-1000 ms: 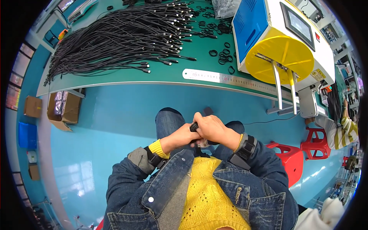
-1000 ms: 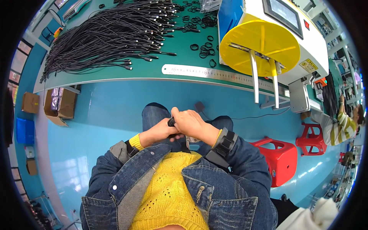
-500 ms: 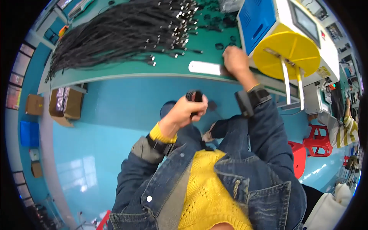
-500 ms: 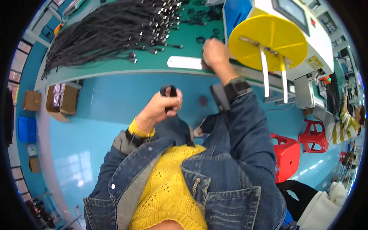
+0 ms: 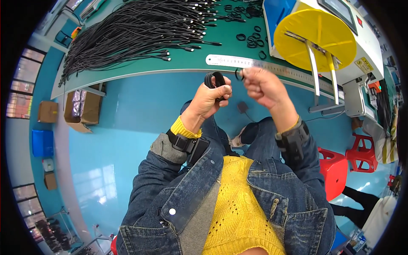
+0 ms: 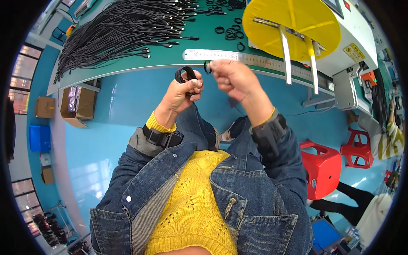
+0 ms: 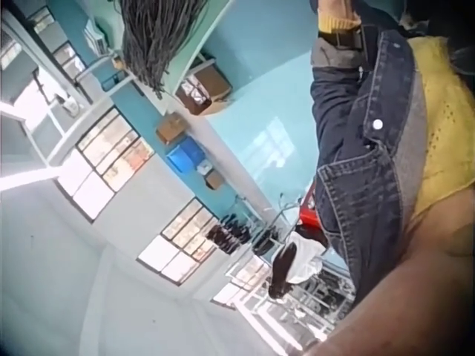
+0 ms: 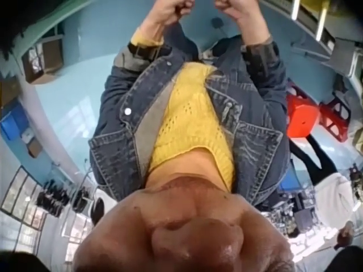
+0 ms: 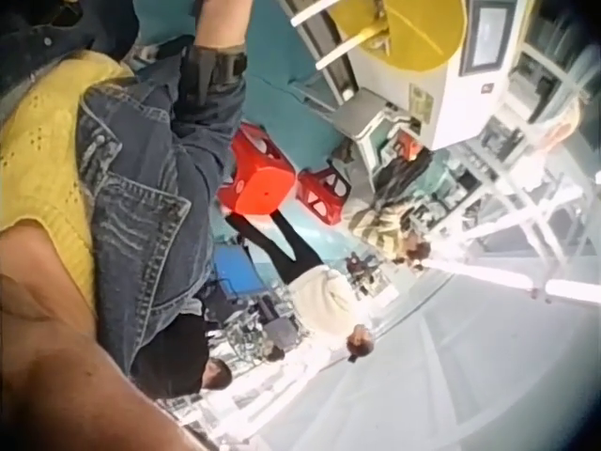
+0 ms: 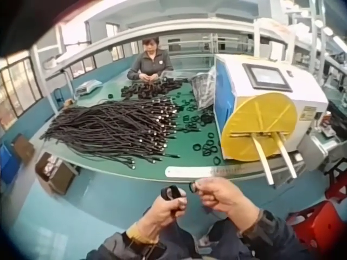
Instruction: The person picks up a cable from a pile, winds it around the spindles of a machine, and removes the coiled cable before securing it with a rubber band.
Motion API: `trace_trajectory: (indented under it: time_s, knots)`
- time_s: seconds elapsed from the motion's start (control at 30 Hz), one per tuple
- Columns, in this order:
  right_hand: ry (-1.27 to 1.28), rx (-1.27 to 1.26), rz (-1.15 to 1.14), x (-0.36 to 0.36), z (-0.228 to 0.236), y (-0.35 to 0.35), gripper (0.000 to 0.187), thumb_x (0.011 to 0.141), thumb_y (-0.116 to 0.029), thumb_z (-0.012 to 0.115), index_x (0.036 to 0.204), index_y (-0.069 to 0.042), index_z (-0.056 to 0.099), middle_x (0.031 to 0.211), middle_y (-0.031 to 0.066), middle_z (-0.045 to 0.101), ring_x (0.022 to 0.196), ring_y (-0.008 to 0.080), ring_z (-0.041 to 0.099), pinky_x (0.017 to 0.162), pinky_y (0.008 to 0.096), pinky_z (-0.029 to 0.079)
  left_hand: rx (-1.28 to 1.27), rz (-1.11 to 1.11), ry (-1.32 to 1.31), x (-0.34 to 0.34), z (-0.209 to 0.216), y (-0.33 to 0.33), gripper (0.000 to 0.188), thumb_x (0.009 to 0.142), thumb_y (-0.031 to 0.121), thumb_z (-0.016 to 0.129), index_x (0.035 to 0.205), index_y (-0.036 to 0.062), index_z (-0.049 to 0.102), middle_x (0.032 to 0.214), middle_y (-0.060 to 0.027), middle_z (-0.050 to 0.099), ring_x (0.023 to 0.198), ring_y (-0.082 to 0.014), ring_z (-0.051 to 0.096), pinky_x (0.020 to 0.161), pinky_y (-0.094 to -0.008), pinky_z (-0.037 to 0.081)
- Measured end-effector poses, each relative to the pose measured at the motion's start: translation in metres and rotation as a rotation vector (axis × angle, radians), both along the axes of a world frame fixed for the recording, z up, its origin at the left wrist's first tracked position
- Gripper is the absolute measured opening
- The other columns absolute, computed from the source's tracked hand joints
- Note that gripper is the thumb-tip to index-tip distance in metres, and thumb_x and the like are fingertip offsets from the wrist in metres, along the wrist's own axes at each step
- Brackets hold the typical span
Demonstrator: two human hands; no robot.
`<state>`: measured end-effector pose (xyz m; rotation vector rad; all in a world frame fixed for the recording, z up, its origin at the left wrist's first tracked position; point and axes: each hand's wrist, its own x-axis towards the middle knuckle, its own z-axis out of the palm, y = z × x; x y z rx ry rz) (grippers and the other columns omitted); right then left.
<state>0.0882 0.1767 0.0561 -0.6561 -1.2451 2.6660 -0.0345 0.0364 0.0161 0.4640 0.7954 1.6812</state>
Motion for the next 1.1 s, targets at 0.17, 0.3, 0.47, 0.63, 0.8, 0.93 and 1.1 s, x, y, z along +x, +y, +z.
trace_trajectory:
  time_s: [0.17, 0.3, 0.47, 0.63, 0.8, 0.93, 1.1]
  knots:
    - [0.054, -0.111, 0.046, 0.037, -0.018, -0.013, 0.012, 0.086, -0.015, 0.055, 0.086, -0.003, 0.055, 0.066, -0.0021, 0.045, 0.045, 0.0012, 0.029, 0.037, 0.0158, 0.021, -0.055, -0.132, -0.001, 0.022, 0.006, 0.013, 0.016, 0.078, 0.010, 0.064, 0.088, 0.0046, 0.053, 0.069, -0.0015, 0.051, 0.060, -0.0084, 0.048, 0.044, -0.0202, 0.036]
    - [0.126, -0.171, 0.032, 0.062, -0.035, -0.017, 0.012, 0.085, -0.013, 0.056, 0.087, -0.002, 0.058, 0.069, -0.0008, 0.051, 0.048, 0.0018, 0.037, 0.038, 0.0156, 0.027, -0.158, -0.168, 0.162, 0.033, 0.003, 0.014, 0.013, 0.079, 0.012, 0.063, 0.086, 0.0046, 0.054, 0.068, -0.0015, 0.051, 0.058, -0.0083, 0.047, 0.044, -0.0198, 0.036]
    - [0.309, 0.264, -0.064, 0.086, -0.040, -0.051, 0.013, 0.086, -0.015, 0.055, 0.089, -0.003, 0.057, 0.077, 0.0022, 0.055, 0.050, 0.0046, 0.044, 0.040, 0.0161, 0.035, -0.208, -0.215, 0.346, 0.039, -0.003, 0.012, 0.010, 0.080, 0.012, 0.061, 0.082, 0.0050, 0.054, 0.069, -0.0017, 0.051, 0.057, -0.0075, 0.046, 0.043, -0.0199, 0.035]
    - [-0.016, 0.329, 0.026, 0.107, -0.025, -0.033, 0.021, 0.082, -0.011, 0.057, 0.102, -0.004, 0.058, 0.072, 0.0023, 0.057, 0.050, 0.0060, 0.049, 0.042, 0.0178, 0.039, -0.260, -0.421, 0.466, 0.057, 0.004, 0.008, 0.012, 0.078, 0.014, 0.063, 0.078, 0.0051, 0.055, 0.066, -0.0010, 0.052, 0.058, -0.0065, 0.048, 0.043, -0.0201, 0.036]
    - [-0.250, 0.863, 0.123, 0.099, 0.010, -0.018, 0.042, 0.073, -0.010, 0.065, 0.114, -0.009, 0.056, 0.065, 0.0014, 0.055, 0.047, 0.0078, 0.050, 0.042, 0.0207, 0.040, -0.358, -0.486, 0.646, 0.061, 0.018, 0.006, 0.016, 0.074, 0.016, 0.066, 0.076, 0.0047, 0.055, 0.064, -0.0005, 0.053, 0.058, -0.0067, 0.049, 0.044, -0.0210, 0.037]
    - [-0.163, 1.128, 0.190, 0.091, 0.011, -0.017, 0.049, 0.067, -0.013, 0.071, 0.114, -0.012, 0.055, 0.065, 0.0014, 0.055, 0.052, 0.0088, 0.052, 0.042, 0.0235, 0.040, -0.339, -0.443, 0.990, 0.071, 0.020, 0.006, 0.019, 0.070, 0.016, 0.069, 0.078, 0.0027, 0.057, 0.063, -0.0013, 0.055, 0.060, -0.0070, 0.051, 0.048, -0.0227, 0.041]
    - [0.041, 1.494, 0.199, 0.079, -0.018, -0.024, 0.049, 0.066, -0.016, 0.073, 0.109, -0.006, 0.052, 0.066, 0.0019, 0.054, 0.057, 0.0084, 0.051, 0.045, 0.0235, 0.042, -0.205, -0.289, 1.177, 0.077, 0.007, 0.005, 0.025, 0.067, 0.010, 0.069, 0.087, 0.0010, 0.057, 0.070, -0.0037, 0.058, 0.066, -0.0081, 0.054, 0.057, -0.0259, 0.045]
